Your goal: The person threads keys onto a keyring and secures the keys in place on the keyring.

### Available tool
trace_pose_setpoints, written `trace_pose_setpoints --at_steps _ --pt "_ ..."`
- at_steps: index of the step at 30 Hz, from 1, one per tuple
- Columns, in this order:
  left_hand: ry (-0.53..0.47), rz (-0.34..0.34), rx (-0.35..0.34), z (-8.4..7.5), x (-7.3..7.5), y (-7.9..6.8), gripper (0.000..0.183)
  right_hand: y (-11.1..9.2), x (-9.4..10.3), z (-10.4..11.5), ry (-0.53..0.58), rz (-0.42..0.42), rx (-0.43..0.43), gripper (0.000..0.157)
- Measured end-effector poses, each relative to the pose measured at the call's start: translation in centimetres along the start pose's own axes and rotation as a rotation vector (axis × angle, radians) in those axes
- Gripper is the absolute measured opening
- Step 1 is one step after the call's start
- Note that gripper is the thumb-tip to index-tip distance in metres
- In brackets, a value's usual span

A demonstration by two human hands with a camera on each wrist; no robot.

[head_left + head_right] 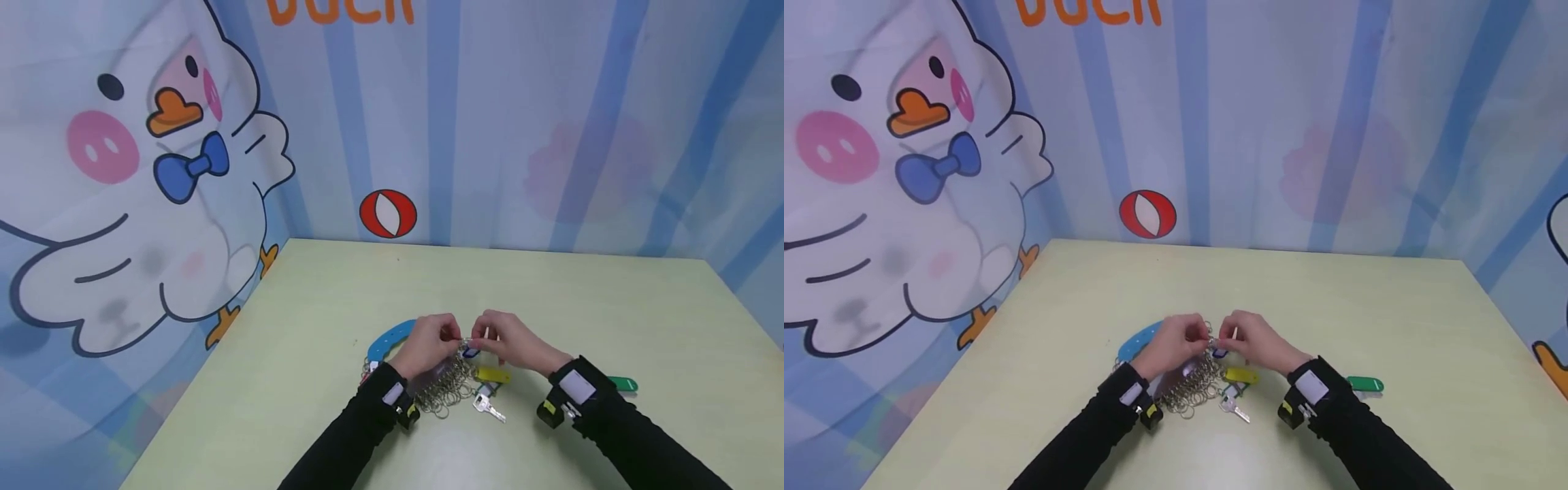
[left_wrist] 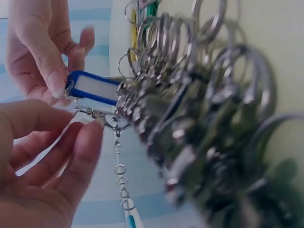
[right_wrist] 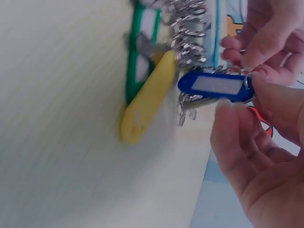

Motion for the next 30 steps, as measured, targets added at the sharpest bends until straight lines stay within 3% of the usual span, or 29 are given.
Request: trace_pose_setpoints --at_steps 5,11,15,20,24,30 --pt "0.084 0.023 -0.027 -0.6 -0.1 0.0 0.003 -0.1 -0.2 -0.4 0.188 0.076 -0.057 0.011" --pt "0.177 -0.004 -0.062 -1.4 0.1 0.0 0.009 0.2 0.1 -0.2 0.221 0.058 -0.062 0.013" --pt "0.141 -0.026 -0.02 -1.3 0.0 0.2 0.01 0.2 -0.2 -0.4 0.365 0.04 -0.153 0.018" --pt "-0.018 -0.038 0.092 -0.7 0.1 0.3 0.011 0.2 -0.8 -0.2 0.543 0.019 -0.259 0.025" --pt "-0.053 -0.054 0.133 -0.6 0.3 0.3 0.012 0.5 -1.0 0.4 0.44 0.027 -0.224 0.028" --pt "-0.054 -0.057 0.101 -0.9 0.6 0.4 0.014 0.9 -0.5 0.7 0.178 -0.031 -0.158 0.02"
Point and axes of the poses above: each hand's wrist, its own y-axis towards the middle knuckle, its own x-axis out of the back of the hand, z = x × y, the point moved 4 cm from there along y, towards the middle knuckle, and after that the axes turned 5 degrees about x, right-handed, at the moved point
